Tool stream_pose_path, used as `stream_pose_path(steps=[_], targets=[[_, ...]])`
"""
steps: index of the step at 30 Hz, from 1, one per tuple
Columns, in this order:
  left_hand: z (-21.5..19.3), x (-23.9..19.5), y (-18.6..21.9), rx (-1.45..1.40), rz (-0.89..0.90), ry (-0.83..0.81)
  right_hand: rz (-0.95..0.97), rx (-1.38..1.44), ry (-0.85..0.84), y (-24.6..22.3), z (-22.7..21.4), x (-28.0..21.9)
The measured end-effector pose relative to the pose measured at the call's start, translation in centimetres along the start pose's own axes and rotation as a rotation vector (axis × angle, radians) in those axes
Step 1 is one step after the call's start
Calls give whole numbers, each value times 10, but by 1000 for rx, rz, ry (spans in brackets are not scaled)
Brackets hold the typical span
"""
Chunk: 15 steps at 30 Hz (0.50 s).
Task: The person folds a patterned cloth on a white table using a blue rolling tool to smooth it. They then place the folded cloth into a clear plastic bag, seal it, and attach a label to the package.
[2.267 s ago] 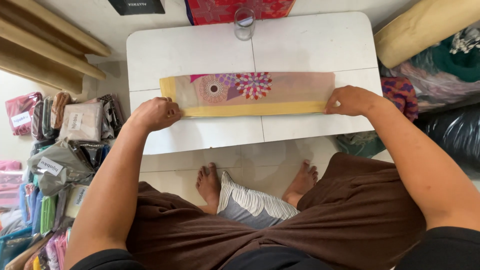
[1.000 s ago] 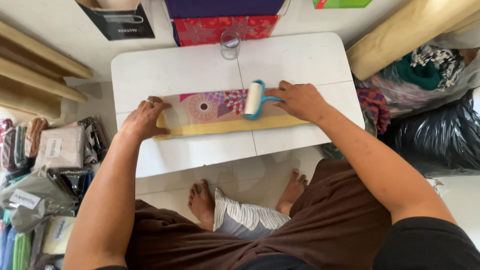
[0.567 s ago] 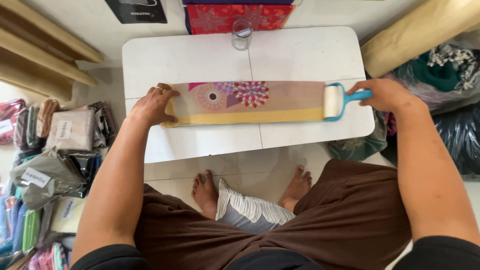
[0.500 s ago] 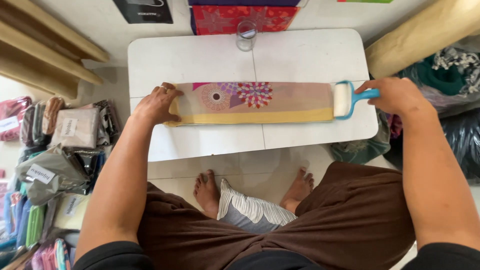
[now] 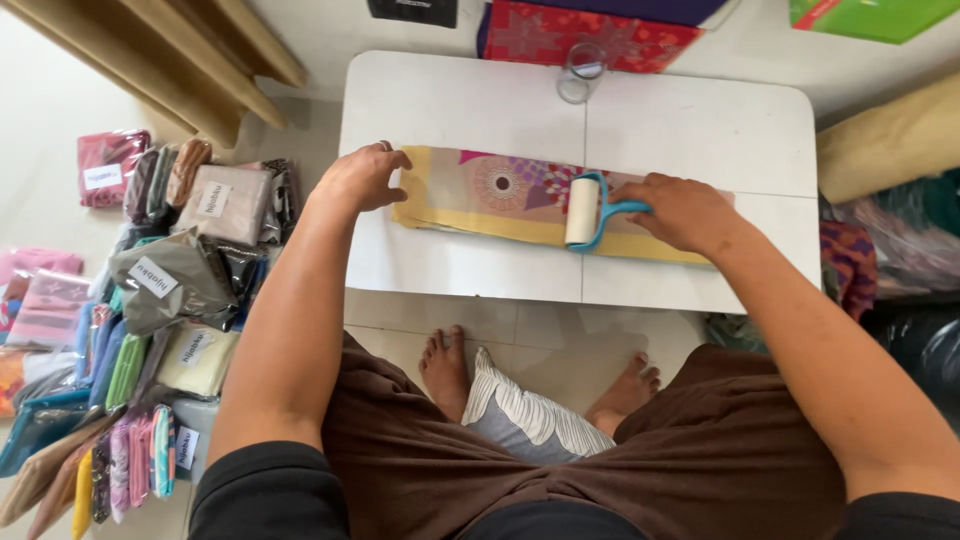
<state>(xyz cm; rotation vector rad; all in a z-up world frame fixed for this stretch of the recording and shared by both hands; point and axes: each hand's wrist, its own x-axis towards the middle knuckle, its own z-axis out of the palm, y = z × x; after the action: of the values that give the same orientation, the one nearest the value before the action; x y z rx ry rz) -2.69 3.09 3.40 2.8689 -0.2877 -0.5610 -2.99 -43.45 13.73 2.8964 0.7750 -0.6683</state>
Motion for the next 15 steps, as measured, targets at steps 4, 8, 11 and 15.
stream_pose_path(steps=[4, 8, 11, 15], targets=[[-2, -3, -7, -34, -34, 61, -78, 52, 0, -44, 12, 57], [-13, -9, -5, -61, -40, 110, -220, 109, 116, -128, -17, 83], [-11, -6, -7, -65, -54, 126, -303, 169, 209, -161, 11, 131], [-16, -8, -7, -67, -48, 141, -341, 172, 321, -186, 16, 143]])
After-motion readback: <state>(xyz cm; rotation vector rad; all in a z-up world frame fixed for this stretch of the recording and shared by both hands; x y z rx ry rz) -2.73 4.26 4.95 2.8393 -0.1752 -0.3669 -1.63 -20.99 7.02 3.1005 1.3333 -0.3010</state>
